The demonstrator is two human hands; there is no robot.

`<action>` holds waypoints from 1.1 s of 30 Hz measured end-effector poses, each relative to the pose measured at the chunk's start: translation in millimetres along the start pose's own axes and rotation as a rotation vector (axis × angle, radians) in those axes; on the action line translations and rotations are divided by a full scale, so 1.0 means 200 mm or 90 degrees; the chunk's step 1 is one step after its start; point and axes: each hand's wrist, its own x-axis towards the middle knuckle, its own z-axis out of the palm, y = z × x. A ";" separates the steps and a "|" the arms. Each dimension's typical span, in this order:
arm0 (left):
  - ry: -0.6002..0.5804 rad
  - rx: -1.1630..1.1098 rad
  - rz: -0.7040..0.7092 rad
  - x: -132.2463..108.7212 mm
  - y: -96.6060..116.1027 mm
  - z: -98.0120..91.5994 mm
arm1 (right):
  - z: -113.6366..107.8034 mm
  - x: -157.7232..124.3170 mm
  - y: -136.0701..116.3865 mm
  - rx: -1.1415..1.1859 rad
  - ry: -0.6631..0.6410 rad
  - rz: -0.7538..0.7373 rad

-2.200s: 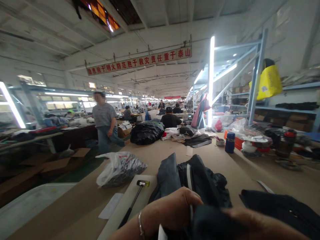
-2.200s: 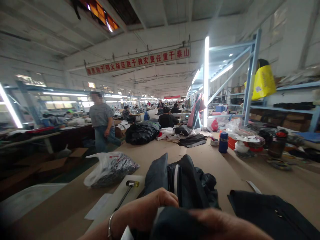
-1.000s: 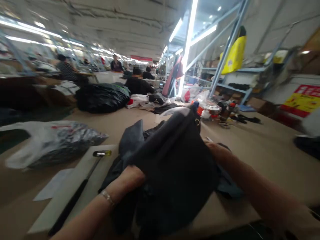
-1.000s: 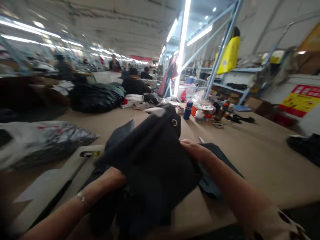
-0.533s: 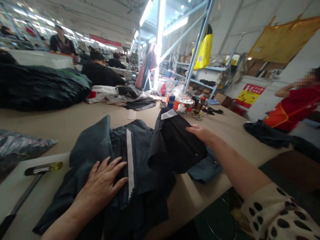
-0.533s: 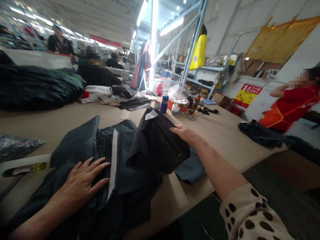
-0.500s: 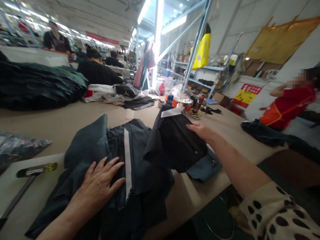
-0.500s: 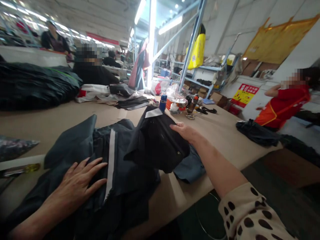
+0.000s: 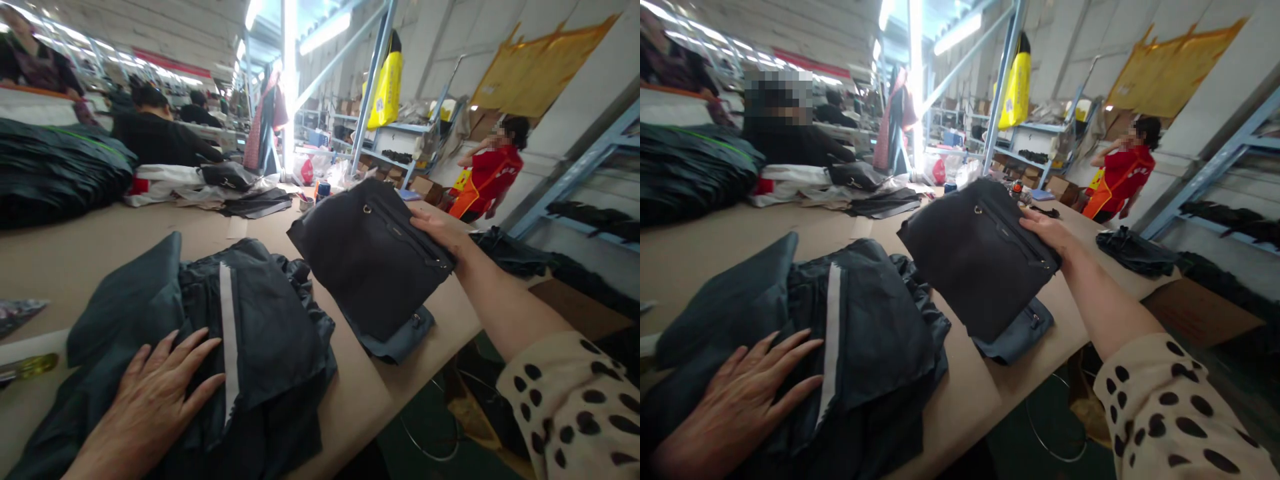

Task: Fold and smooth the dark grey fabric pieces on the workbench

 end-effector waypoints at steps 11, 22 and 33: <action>-0.029 -0.060 -0.050 -0.03 0.10 -0.10 | 0.06 -0.10 0.70 -0.374 0.099 0.204; -0.039 -0.218 -0.131 -0.10 0.14 -0.12 | 1.72 -0.25 0.36 -0.106 -0.259 -0.028; -0.044 -0.309 -0.107 -0.10 0.07 -0.02 | 1.72 -0.09 0.58 -0.401 -0.074 -0.502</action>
